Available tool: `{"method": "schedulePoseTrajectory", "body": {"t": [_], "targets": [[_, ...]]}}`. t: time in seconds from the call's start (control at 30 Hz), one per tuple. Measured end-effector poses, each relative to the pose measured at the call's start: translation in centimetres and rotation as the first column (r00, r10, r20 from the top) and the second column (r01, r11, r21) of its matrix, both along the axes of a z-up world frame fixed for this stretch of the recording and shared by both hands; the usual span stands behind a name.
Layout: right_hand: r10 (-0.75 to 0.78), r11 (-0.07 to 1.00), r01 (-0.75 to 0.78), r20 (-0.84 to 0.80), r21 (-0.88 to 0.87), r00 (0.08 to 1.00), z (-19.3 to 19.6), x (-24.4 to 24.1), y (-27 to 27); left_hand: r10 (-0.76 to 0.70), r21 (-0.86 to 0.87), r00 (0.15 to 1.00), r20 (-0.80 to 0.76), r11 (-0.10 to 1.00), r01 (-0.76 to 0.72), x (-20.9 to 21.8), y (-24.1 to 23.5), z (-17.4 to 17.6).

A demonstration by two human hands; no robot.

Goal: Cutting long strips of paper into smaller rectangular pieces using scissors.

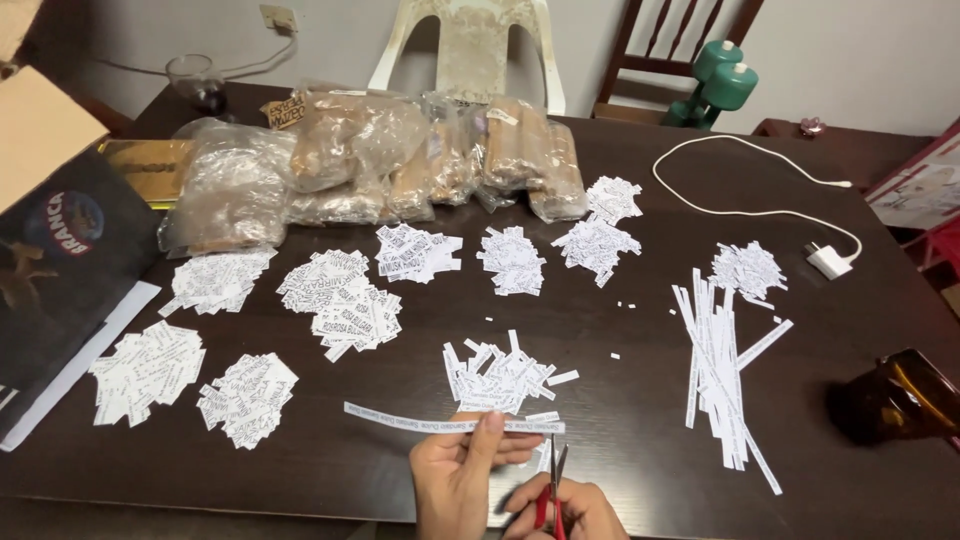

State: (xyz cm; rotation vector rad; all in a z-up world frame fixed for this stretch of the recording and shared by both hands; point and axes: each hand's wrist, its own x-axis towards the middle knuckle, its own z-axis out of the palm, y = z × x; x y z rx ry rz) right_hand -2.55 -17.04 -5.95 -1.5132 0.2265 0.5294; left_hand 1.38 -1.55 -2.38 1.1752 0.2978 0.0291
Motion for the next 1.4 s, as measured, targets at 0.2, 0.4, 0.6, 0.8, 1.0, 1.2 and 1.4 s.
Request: {"method": "schedulePoseTrajectory", "body": {"t": [0.2, 0.4, 0.6, 0.8, 1.0, 1.2, 1.4], "targets": [[-0.383, 0.920, 0.388, 0.075, -0.058, 0.921, 0.5, -1.3, 1.6, -0.083, -0.158, 0.983, -0.163, 0.986, 0.057, -0.5, -1.1, 1.5], [-0.360, 0.919, 0.368, 0.079, -0.139, 0.930, 2.4, -0.3, 0.2, -0.172, -0.172, 0.983, -0.056, 0.972, 0.160, -0.3, -2.0, 0.5], [-0.105, 0.989, 0.121, 0.171, -0.085, 0.980, 0.5, 0.4, -3.6, -0.253, -0.159, 0.967, -0.028, 0.956, 0.245, 0.4, -4.0, 0.1], [-0.216, 0.976, 0.217, 0.089, 0.004, 0.972, -0.6, 0.4, -5.3, -0.302, -0.145, 0.953, -0.008, 0.944, 0.297, 0.9, -5.9, -0.1], [-0.581, 0.809, 0.531, 0.209, 0.252, 0.787, -5.8, 1.0, -8.1, -0.260, -0.035, 0.958, 0.123, 0.963, 0.266, 1.0, -6.8, -0.5], [-0.657, 0.750, 0.615, 0.382, 0.245, 0.650, -1.5, 2.0, -7.6, -0.294, 0.221, 0.934, 0.201, 0.943, 0.249, 0.5, -6.9, -0.2], [-0.662, 0.741, 0.640, 0.379, 0.201, 0.647, 0.3, 3.1, -7.2, -0.256, 0.269, 0.962, 0.093, 0.937, 0.224, 1.5, -4.9, -0.7]]}}
